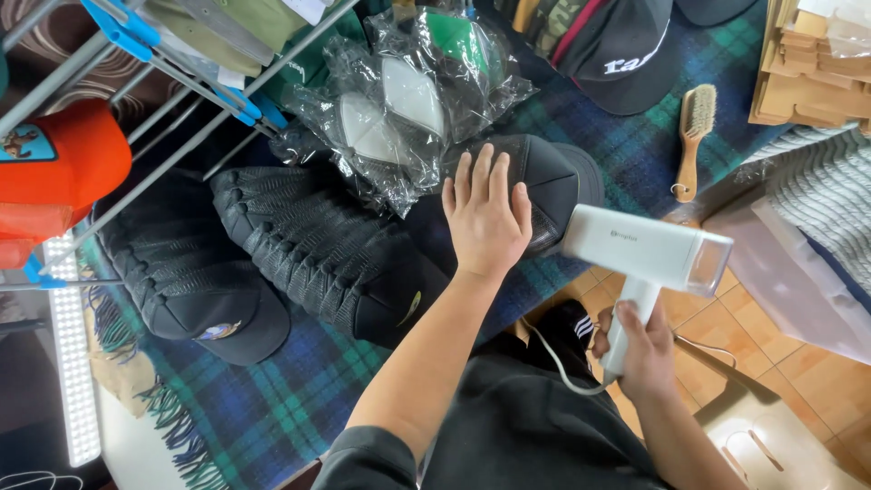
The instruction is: Brushing and steaming a baseball cap to clean and reshape it.
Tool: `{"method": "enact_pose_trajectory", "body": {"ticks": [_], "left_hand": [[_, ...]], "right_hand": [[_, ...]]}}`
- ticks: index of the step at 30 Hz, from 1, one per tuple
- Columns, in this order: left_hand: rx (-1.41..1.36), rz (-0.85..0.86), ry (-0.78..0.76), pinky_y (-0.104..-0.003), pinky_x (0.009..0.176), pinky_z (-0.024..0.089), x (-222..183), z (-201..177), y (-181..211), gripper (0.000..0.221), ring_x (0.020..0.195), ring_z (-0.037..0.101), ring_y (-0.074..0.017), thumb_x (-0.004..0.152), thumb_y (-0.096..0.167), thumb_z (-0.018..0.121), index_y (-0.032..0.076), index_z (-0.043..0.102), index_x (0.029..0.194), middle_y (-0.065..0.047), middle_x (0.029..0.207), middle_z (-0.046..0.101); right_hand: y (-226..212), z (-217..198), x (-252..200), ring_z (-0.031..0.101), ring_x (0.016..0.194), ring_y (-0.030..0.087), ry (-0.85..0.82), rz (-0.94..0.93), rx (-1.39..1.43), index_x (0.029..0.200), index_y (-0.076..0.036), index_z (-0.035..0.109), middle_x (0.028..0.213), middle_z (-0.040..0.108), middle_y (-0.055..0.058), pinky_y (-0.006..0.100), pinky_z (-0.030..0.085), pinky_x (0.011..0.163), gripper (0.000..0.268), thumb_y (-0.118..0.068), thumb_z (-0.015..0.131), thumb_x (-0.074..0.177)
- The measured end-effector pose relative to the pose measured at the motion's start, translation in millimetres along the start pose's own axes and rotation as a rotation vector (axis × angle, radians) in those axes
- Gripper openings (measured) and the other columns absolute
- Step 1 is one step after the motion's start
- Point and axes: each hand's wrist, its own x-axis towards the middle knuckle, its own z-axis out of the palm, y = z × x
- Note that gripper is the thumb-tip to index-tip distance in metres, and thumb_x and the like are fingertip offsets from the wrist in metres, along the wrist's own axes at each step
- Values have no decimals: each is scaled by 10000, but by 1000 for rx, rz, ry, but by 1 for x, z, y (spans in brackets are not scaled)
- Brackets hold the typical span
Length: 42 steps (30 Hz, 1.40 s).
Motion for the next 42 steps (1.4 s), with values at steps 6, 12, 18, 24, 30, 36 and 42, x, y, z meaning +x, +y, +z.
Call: {"method": "enact_pose_trajectory", "body": {"ticks": [6,12,18,24,30,36,42], "left_hand": [[-6,5,6,-592,1065,460,-1,-1,-1,420,1380,546,-387,1054,332,442,87,634,1337,-121,1465,589],[-30,15,33,-584,1045,467,1,-4,0,395,1352,569,-397,1058,313,446,86,640,1317,-131,1429,617],[-58,10,15,-595,1051,456,1,-5,-1,372,1370,547,-405,1054,281,458,87,630,1320,-134,1441,604],[-74,-13,4,-601,1092,404,-1,2,-3,355,1366,529,-394,1044,259,463,115,626,1326,-139,1400,606],[-70,-5,33,-585,1093,393,-3,5,-4,359,1367,519,-382,1044,252,451,116,631,1323,-128,1413,595],[-66,-9,12,-575,1094,383,-3,5,-6,353,1367,518,-370,1053,257,439,136,637,1318,-98,1414,593],[-68,-26,26,-588,1098,385,-6,9,-6,340,1361,528,-379,1040,256,480,136,639,1316,-104,1399,604]], "right_hand": [[-29,17,-24,491,443,244,-3,-97,-208,1371,-110,353,749,478,118,379,439,460,411,-185,508,998],[-55,27,-27,515,453,231,-3,-155,-318,1423,-112,392,765,513,107,370,459,463,444,-222,510,1010],[-38,17,-33,521,445,249,-19,-125,-239,1495,-128,385,786,556,163,382,466,497,542,-221,536,983],[-62,33,-12,664,520,268,-52,-323,-455,1365,17,486,647,646,125,359,466,456,438,-217,602,1013],[-85,32,-28,664,506,271,-47,-291,-696,1170,-47,585,495,669,111,381,525,561,336,-257,695,932],[-88,54,-25,708,661,424,-36,-397,-835,1207,-40,574,737,701,200,520,529,609,418,-277,738,904],[-106,61,19,638,464,270,-55,-312,-396,1564,103,220,755,623,186,398,497,349,763,-161,635,980]]}}
